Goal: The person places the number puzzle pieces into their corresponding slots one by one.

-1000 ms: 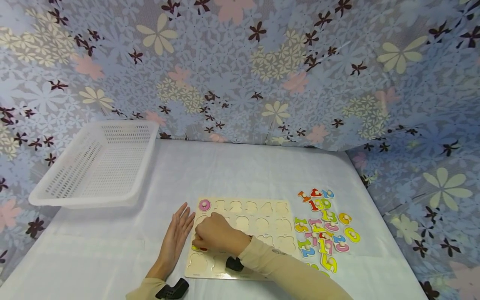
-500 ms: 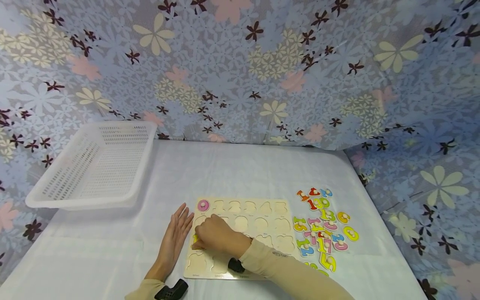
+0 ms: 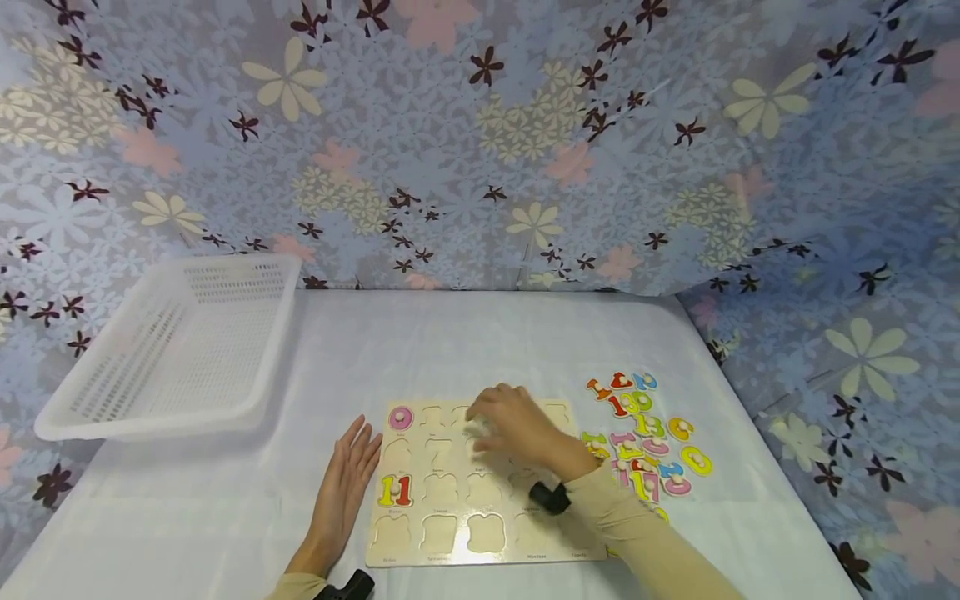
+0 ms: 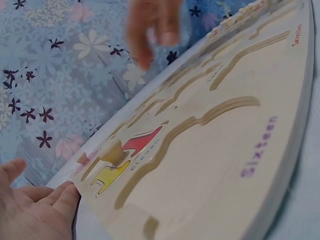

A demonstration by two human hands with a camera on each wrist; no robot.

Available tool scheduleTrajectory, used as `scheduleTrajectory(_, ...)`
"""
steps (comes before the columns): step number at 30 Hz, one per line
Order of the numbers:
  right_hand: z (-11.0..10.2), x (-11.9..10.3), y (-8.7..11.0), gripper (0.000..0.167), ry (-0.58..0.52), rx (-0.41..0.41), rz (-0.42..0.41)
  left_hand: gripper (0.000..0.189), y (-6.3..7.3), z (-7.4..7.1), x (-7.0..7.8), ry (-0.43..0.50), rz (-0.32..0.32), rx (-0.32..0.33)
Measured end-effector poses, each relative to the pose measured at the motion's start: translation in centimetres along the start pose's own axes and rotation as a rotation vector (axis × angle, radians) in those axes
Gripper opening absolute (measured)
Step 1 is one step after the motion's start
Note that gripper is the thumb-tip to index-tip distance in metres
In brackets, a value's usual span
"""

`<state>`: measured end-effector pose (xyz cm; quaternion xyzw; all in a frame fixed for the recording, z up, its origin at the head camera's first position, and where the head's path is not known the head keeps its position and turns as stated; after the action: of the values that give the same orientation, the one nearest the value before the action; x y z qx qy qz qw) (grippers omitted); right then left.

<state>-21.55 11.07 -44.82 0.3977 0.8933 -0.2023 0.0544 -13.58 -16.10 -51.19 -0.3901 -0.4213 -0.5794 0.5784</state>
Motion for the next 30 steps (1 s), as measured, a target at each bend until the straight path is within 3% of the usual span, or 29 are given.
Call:
scheduleTrajectory(3, -2.7, 5.4, 2.4, 0.051, 0.031, 0.052, 0.082, 0.059, 0.2, 0.1, 0.0, -0.003, -0.005, 0.009)
scheduleTrajectory(6, -4.9, 9.8, 4.7, 0.055, 0.096, 0.066, 0.170, 0.059, 0.4, 0.2, 0.1, -0.010, -0.005, 0.014)
scheduleTrajectory(11, -6.7, 14.2, 7.2, 0.054, 0.182, 0.035, 0.270, 0.059, 0.3, 0.2, 0.2, -0.016, -0.007, 0.012)
scheduleTrajectory(20, -6.0, 16.5, 7.0, 0.041, 0.183, -0.020, 0.289, 0.059, 0.0, 0.1, 0.3, 0.000, -0.005, 0.008)
scheduleTrajectory(30, -6.0, 16.3, 5.7, 0.031, 0.175, -0.028, 0.240, 0.059, 0.0, 0.0, 0.3, -0.008, -0.018, 0.008)
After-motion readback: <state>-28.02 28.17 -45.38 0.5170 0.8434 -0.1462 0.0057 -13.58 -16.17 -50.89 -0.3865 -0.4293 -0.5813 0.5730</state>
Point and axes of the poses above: each hand's wrist, its own y-axis away from the middle knuckle, its own z-axis out of the palm, x = y × z, the point moved 1 cm from there along -y, towards the middle knuckle, and after that the axes turned 11 degrees about x, right-handed, at the moved point
